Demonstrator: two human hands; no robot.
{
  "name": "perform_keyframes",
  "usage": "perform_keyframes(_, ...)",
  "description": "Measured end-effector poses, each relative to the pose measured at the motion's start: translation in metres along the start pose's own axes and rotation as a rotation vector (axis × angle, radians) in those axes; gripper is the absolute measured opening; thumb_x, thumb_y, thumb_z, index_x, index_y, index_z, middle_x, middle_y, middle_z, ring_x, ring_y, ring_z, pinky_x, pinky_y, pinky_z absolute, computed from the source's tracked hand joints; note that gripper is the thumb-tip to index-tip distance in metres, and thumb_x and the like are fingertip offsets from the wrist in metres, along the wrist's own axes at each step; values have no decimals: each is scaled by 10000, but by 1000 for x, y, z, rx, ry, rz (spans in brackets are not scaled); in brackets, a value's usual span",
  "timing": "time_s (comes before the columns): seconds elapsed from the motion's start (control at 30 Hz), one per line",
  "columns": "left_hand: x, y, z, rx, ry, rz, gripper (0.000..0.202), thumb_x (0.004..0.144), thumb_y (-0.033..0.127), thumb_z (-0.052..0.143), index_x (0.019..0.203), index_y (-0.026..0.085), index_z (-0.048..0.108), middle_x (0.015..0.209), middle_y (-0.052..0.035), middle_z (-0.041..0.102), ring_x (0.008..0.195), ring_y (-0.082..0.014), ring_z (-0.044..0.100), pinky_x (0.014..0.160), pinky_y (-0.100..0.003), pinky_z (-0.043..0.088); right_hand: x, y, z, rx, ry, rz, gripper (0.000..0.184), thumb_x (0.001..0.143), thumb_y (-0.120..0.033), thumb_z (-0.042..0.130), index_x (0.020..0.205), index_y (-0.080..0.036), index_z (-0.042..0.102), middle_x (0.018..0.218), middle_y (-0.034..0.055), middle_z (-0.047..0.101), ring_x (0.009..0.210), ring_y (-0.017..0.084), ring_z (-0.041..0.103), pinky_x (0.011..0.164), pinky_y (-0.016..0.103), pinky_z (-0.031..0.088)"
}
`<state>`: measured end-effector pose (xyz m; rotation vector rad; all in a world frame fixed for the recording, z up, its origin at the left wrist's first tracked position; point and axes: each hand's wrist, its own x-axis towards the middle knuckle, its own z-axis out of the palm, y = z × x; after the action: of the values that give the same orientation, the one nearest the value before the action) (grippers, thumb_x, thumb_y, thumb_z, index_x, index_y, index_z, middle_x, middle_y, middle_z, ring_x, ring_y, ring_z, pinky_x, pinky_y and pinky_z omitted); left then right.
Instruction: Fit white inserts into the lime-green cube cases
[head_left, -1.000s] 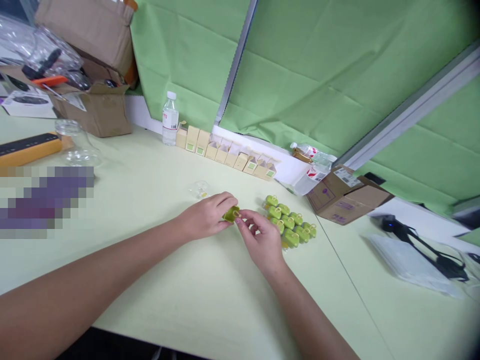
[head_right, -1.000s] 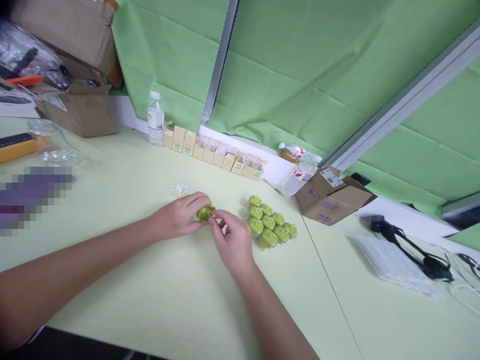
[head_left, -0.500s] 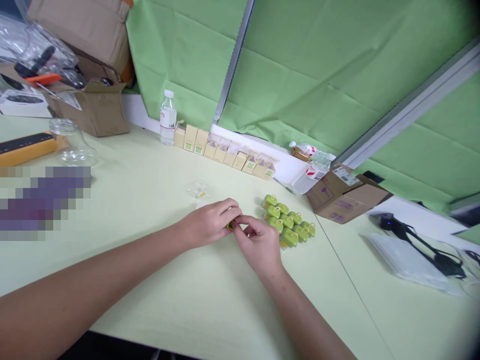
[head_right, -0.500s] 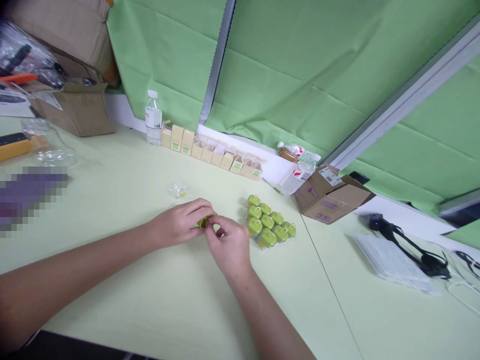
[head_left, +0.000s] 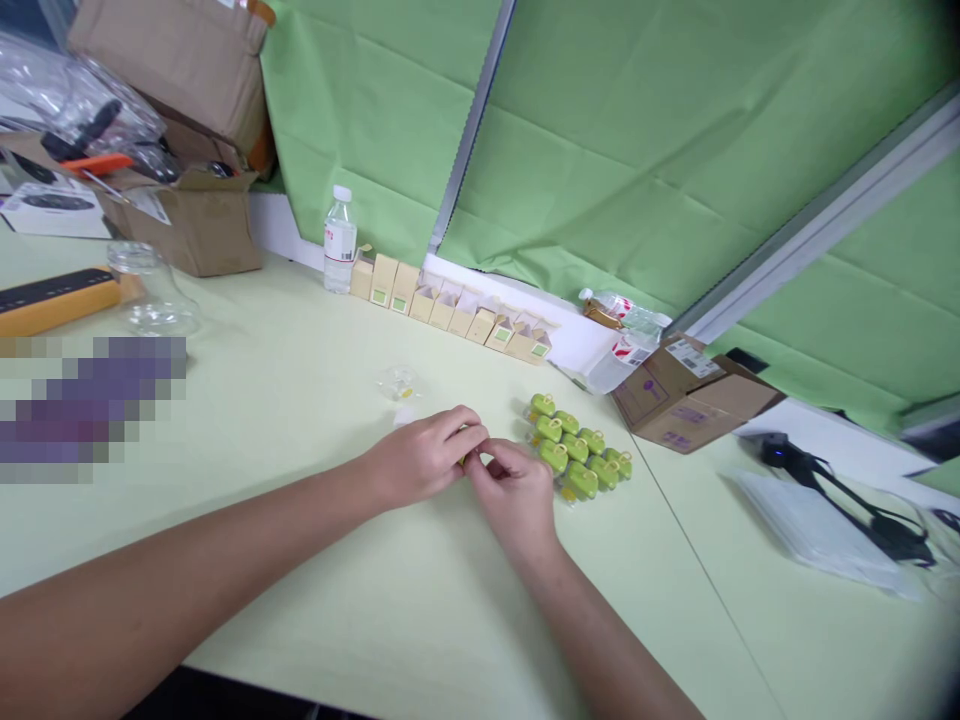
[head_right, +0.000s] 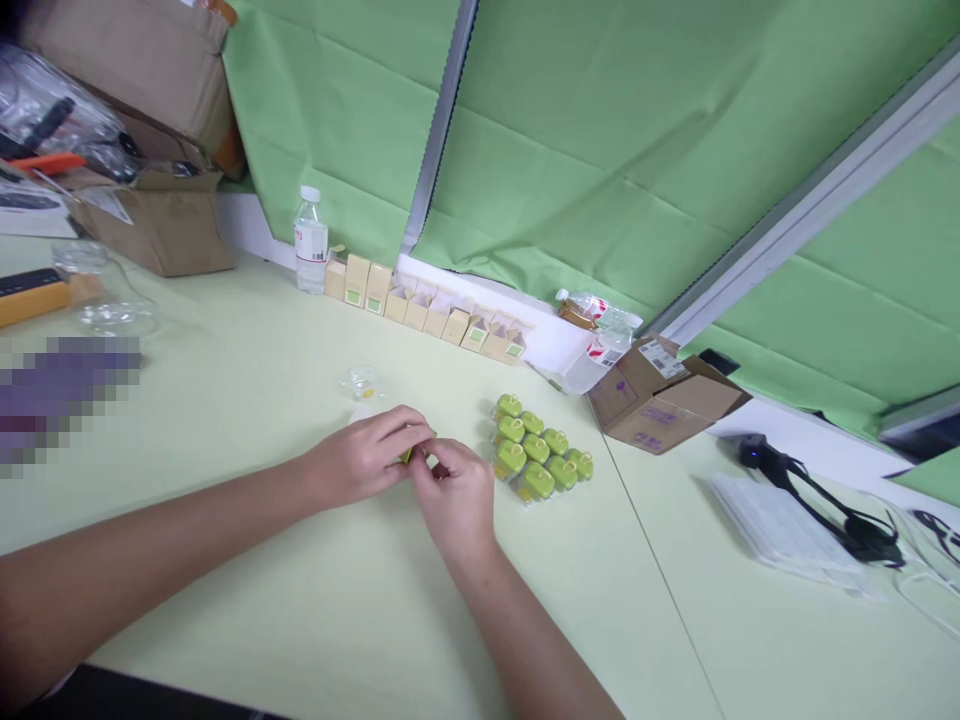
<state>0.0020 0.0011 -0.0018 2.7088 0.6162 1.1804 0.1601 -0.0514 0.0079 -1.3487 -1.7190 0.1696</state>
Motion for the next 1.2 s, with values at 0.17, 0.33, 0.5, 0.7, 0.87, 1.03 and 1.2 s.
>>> perform_keyframes(0.17, 0, 2, -1, 6, -33, 5, 304, 841, 6, 443, 1081, 163, 544, 1049, -72, 585, 902, -166, 621, 794, -273, 552, -1, 0, 0, -23, -3, -14, 230, 798, -115, 586, 580, -189, 587, 557, -45, 508, 524, 98, 425, 523, 231, 344)
perform_keyframes(0.33, 0, 4, 5, -19, -11, -41, 358, 805, -2, 443, 1093, 181, 551, 1061, -70, 583, 881, -166, 626, 762, -275, 552, -3, 1, 2, 8, 46, 11, 265, 860, -174, 571, 602, -202, 624, 580, -22, 559, 548, 121, 455, 540, 253, 372)
perform_keyframes(0.5, 1, -5, 9, -168, 48, -163, 349, 817, 25, 508, 1113, 203, 555, 1117, -69, 576, 850, -147, 624, 740, -270, 547, -1, 0, -2, 73, -33, -6, 179, 904, -210, 569, 903, -235, 746, 862, 36, 721, 682, 156, 611, 597, 274, 486)
perform_keyframes(0.7, 3, -12, 0, -336, 115, -157, 312, 855, 90, 601, 1141, 209, 559, 1142, -77, 572, 1036, -183, 606, 862, -305, 542, 6, 6, -7, 268, 27, 236, 271, 811, -362, 725, 1040, -222, 692, 1054, 85, 698, 778, 181, 660, 602, 299, 561)
perform_keyframes(0.87, 2, -13, 0, -369, 74, -134, 397, 829, 73, 609, 1191, 231, 569, 1185, -78, 569, 1066, -189, 611, 916, -328, 536, 14, 16, -7, 705, -216, 482, 336, 756, -406, 779, 1008, -200, 691, 932, 52, 724, 808, 179, 678, 700, 324, 593)
perform_keyframes(1.03, 2, -11, -2, -391, 46, -117, 465, 811, 47, 603, 1228, 252, 575, 1194, -75, 581, 1058, -188, 615, 893, -323, 547, 13, 16, -7, 825, -246, 500, 269, 771, -370, 781, 980, -218, 708, 946, 40, 722, 904, 201, 680, 837, 381, 588)
perform_keyframes(1.2, 1, -8, -2, -388, 56, -83, 469, 826, 54, 594, 1251, 252, 567, 1195, -75, 589, 1047, -185, 619, 893, -324, 550, 13, 13, -9, 823, -292, 490, 253, 778, -380, 773, 957, -216, 698, 929, 46, 718, 905, 218, 683, 874, 410, 574)
